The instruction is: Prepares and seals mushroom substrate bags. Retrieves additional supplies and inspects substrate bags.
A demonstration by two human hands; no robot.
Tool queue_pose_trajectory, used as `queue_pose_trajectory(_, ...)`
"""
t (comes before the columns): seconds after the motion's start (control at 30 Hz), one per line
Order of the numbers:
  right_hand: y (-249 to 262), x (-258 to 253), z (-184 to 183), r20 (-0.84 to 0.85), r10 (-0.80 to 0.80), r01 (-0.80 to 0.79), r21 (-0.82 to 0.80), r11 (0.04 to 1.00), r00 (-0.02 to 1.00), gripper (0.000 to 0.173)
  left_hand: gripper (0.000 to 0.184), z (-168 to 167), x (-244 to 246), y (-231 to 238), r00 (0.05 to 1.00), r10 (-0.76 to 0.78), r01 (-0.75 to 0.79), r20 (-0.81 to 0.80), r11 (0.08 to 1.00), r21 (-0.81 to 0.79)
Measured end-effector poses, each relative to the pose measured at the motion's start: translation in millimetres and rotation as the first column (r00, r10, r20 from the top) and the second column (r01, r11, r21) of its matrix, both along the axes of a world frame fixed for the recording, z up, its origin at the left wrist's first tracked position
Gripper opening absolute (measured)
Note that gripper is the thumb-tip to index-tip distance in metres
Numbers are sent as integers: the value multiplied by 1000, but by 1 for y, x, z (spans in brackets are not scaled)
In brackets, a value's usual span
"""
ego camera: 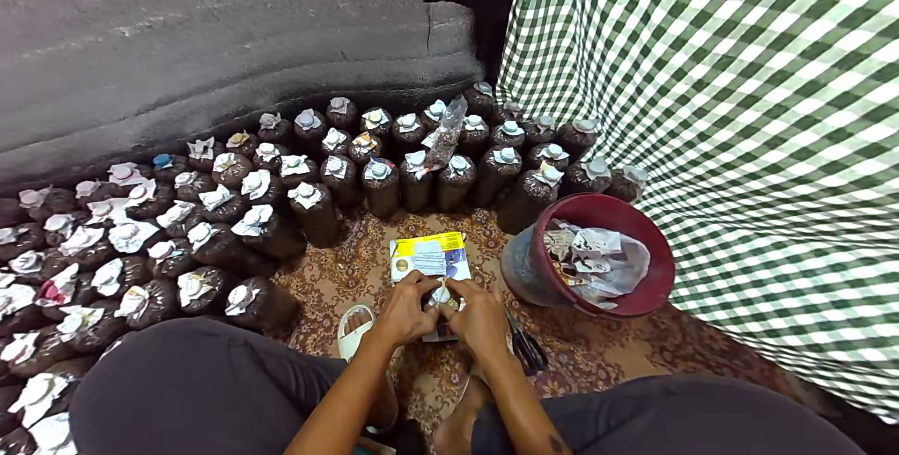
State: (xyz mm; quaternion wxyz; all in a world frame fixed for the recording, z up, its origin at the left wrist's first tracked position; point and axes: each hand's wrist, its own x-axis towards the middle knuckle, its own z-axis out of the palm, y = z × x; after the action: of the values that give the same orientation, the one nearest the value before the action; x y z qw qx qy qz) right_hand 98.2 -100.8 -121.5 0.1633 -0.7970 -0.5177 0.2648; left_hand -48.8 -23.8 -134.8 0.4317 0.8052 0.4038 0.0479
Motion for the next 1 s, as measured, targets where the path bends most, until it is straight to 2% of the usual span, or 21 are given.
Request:
queue_pose_trajectory(0.1, 1, -10, -4, 72, -6, 1, 67, 998, 997, 42, 38, -1, 6, 0, 997, 79, -80, 17, 996, 38)
queue_pose_trajectory(0.23, 2, -13, -6, 66, -43, 37, 83, 996, 997, 36, 21, -5, 12, 0, 981, 193, -195, 29, 976, 98)
queue_pose_trajectory(0.3, 1, -12, -11, 16, -101, 98, 153, 983, 995, 31, 15, -10, 13, 1, 965, 253, -258, 74, 964, 61)
queue_pose_trajectory(0.47, 0, -12, -29, -241, -213, 268, 223, 937, 947, 35, 7, -18, 11, 6, 936, 328, -325, 126, 945, -45)
queue_pose_trajectory(0.53, -2, -13, -36, -241, -216, 278, 264, 923, 946, 37, 5, -17, 9, 12, 937, 333, -329, 107, 943, -57)
queue_pose_trajectory(0.63, -4, -14, -44, -168, -215, 259, 305, 917, 962, 40, 9, -16, 8, 16, 938, 338, -338, 73, 941, -13)
queue_pose_trajectory(0.73, -5, -12, -44, -155, -201, 238, 276, 931, 967, 41, 10, -2, 12, 9, 961, 274, -275, 36, 961, 39)
queue_pose_trajectory(0.83, -8, -10, -42, -176, -162, 198, 218, 956, 971, 43, 26, 15, 24, -1, 981, 169, -168, -94, 986, 22)
queue_pose_trajectory(0.93, -8, 1, -35, -265, -88, 120, 109, 987, 960, 54, 33, 21, 35, -3, 962, 126, -119, -244, 992, 44)
queue_pose_trajectory(1.0, -9, 17, -22, -416, -61, 74, 14, 997, 907, 58, 35, 21, 38, -3, 951, 118, -102, -286, 992, 68)
